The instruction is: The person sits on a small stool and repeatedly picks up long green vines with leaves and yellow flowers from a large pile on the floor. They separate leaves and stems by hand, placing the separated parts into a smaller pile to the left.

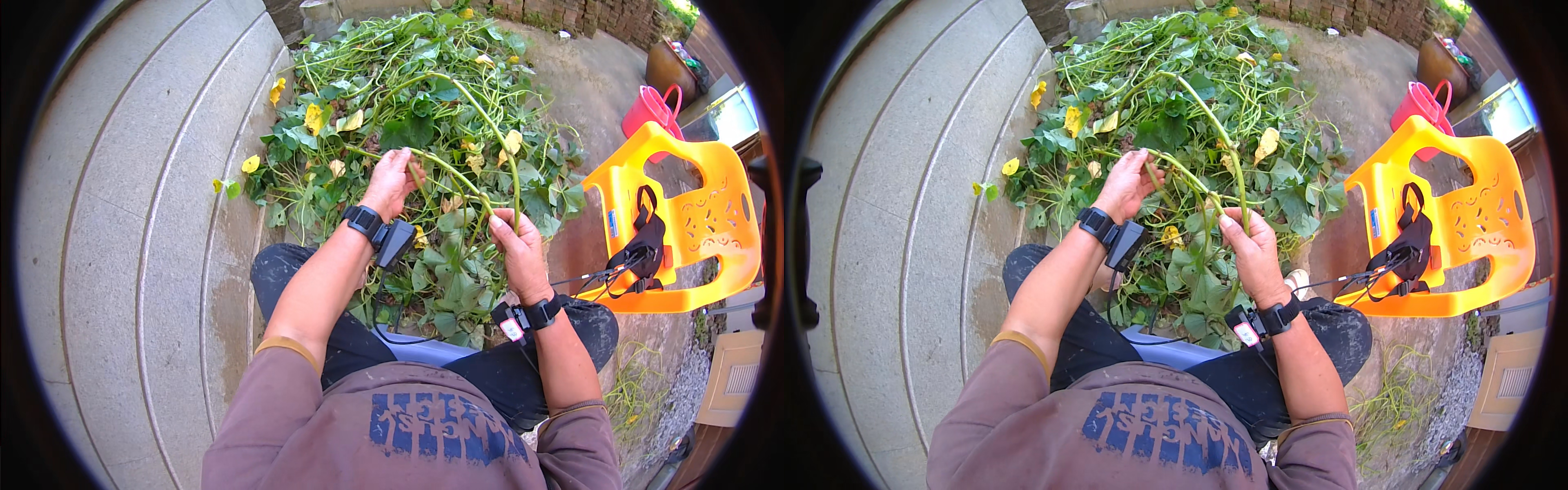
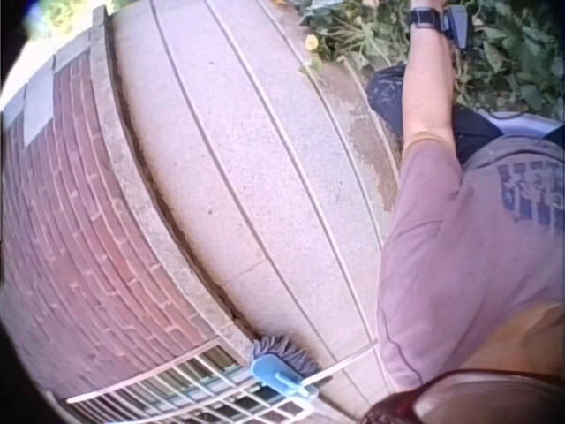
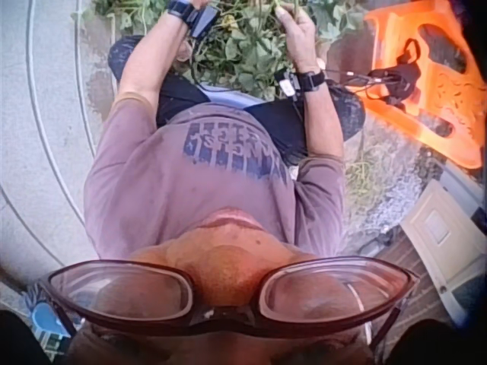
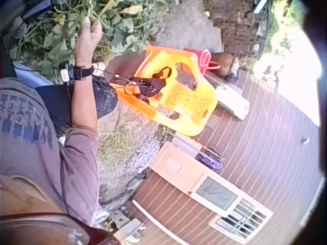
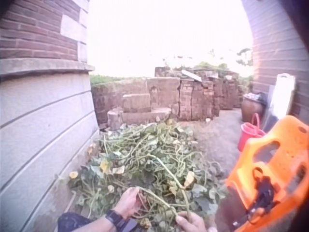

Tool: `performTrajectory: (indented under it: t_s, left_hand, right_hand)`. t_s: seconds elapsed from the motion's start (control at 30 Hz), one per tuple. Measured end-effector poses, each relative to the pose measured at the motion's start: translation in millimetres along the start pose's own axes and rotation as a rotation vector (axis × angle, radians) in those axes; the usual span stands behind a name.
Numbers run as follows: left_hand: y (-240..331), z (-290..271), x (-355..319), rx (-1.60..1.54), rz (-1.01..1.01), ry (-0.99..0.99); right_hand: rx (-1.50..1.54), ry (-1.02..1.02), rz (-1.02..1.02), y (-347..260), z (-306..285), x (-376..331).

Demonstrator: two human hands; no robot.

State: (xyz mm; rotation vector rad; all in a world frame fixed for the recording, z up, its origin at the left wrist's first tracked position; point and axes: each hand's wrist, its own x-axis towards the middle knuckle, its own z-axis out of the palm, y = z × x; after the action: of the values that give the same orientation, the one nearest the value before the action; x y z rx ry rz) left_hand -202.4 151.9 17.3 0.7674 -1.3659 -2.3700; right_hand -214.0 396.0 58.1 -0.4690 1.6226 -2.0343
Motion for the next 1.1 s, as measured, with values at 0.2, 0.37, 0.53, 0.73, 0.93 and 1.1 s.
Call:
performTrajectory:
  t_s: [0.2, 0.37, 0.53, 0.73, 0.93, 1.1]
  left_hand:
    - [11, -50, 11, 0.306, 0.093, 0.082]
    - [38, -94, 13, 0.173, 0.120, 0.342]
    - [11, -67, 9, 0.063, -0.096, -0.244]
    - [-12, -28, 35, 0.000, -0.067, -0.369]
    - [-6, -24, 63, -0.124, -0.122, -0.328]
    - [-19, -32, 82, 0.182, 0.001, -0.207]
  right_hand:
    - [0.009, 0.063, 0.046, 1, 3, 3]
    - [0.026, 0.207, 0.097, -5, -7, 17]
    - [0.136, 0.149, 0.170, 8, 5, 38]
    - [0.129, 0.105, 0.296, 25, 33, 54]
    - [0.126, 0.077, 0.367, 22, 50, 80]
    - [0.166, 0.039, 0.407, 14, 51, 100]
